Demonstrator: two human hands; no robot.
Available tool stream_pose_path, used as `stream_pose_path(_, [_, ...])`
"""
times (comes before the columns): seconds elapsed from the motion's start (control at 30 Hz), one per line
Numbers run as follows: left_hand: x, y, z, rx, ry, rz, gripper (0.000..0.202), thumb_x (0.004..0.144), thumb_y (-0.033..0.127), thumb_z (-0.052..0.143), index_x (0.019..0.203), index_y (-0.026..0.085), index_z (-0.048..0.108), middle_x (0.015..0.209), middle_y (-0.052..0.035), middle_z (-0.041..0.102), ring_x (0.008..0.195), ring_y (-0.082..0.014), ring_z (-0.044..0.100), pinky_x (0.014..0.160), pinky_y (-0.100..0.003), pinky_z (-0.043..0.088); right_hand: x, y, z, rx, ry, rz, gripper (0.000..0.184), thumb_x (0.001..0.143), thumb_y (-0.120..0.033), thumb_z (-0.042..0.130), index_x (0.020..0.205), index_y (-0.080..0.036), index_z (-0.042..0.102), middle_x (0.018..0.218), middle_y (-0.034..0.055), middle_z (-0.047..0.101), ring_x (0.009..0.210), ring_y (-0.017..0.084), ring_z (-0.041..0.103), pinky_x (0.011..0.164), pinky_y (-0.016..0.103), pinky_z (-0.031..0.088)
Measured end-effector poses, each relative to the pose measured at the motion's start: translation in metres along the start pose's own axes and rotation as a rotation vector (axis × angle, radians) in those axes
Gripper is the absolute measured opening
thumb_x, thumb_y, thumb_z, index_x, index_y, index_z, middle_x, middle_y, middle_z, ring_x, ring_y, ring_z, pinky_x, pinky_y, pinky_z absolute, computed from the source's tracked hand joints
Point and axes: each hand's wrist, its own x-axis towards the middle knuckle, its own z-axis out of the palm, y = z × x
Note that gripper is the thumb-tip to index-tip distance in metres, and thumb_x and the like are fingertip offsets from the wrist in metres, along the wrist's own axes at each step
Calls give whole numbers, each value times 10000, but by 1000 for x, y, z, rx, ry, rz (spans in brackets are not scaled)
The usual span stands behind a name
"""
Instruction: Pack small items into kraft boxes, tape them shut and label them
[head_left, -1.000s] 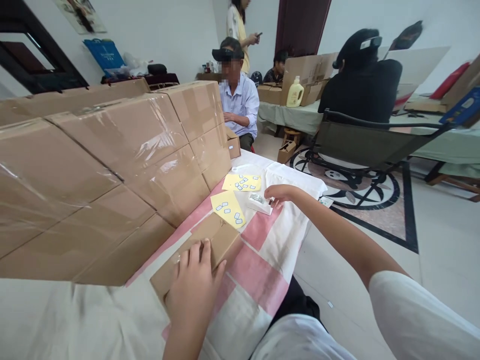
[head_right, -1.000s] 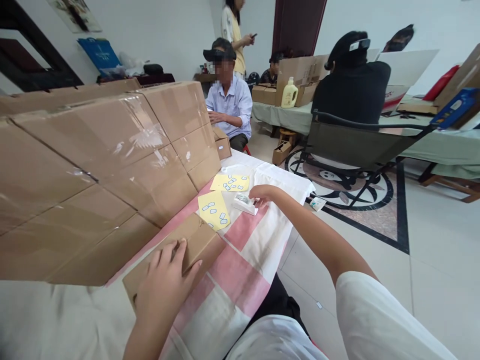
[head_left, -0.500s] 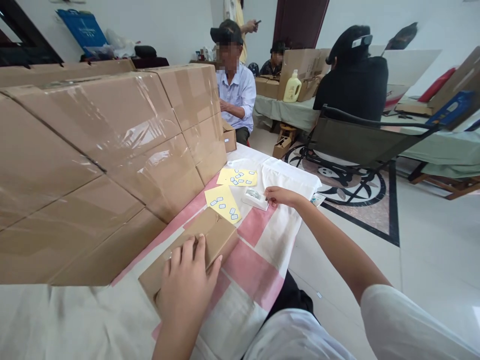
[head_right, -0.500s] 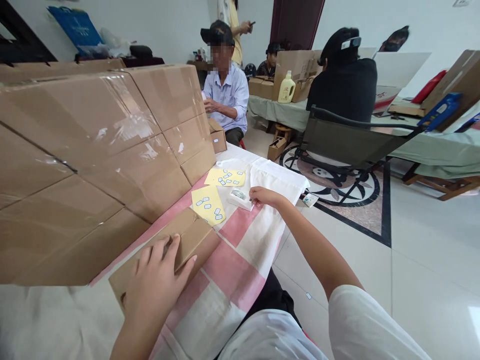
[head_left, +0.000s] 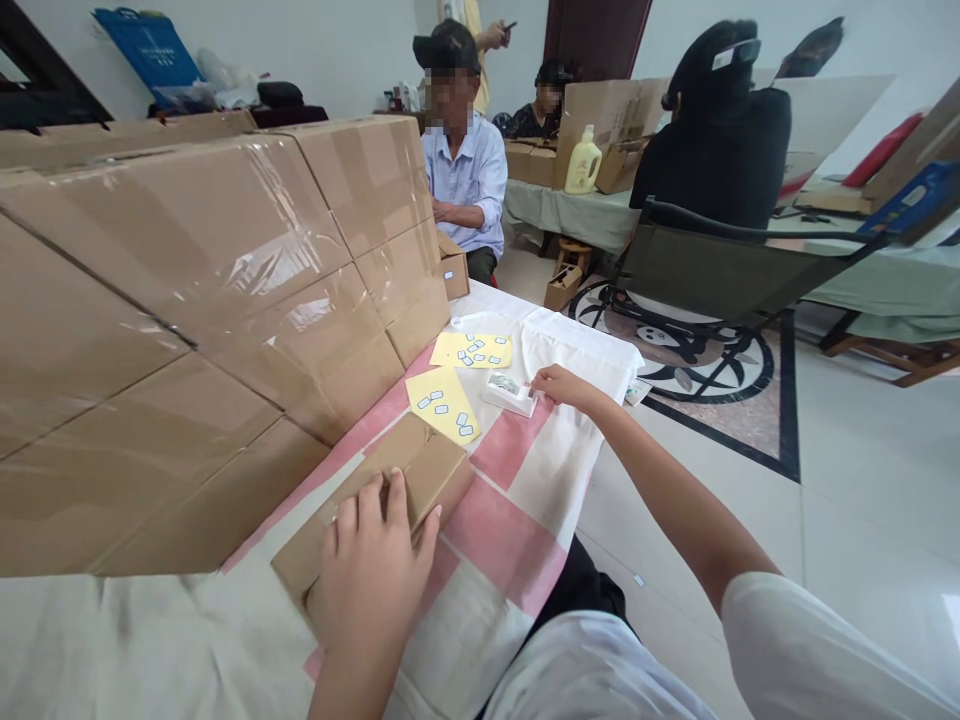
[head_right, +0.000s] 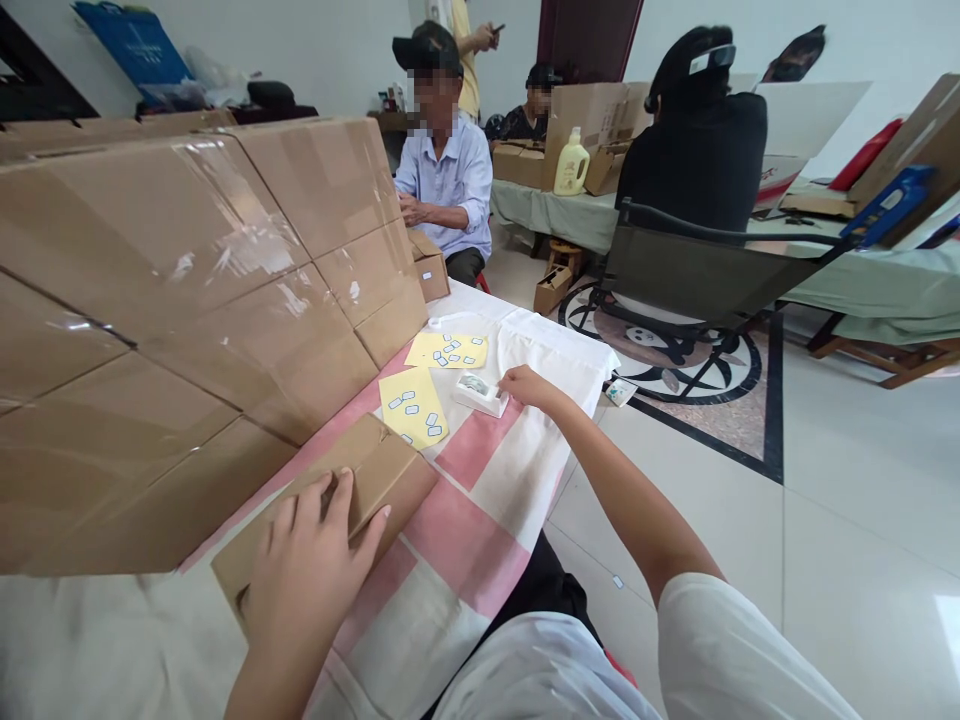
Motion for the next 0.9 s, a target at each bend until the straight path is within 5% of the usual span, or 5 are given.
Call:
stream_pose_path(0.47, [1,5,-1,-43,4,-66,539,967,468,459,1319,94,624,1221,-219,657,1035,-379,577,818,-482,433,9,-29,-10,-382,-142,249,324,863,-436,722,828,-138,599,547,68,609,429,156,520,473,290,353])
stream_pose_path(0.9, [3,5,-5,61,24,-31,541,968,452,518,1314,52,631,1175,-197,675,1007,-338,588,818,-440,457,-2,-5,-15,20,-212,224,282,825,-376,747,701,-143,647,817,132,775,601,152,689,472,217,463])
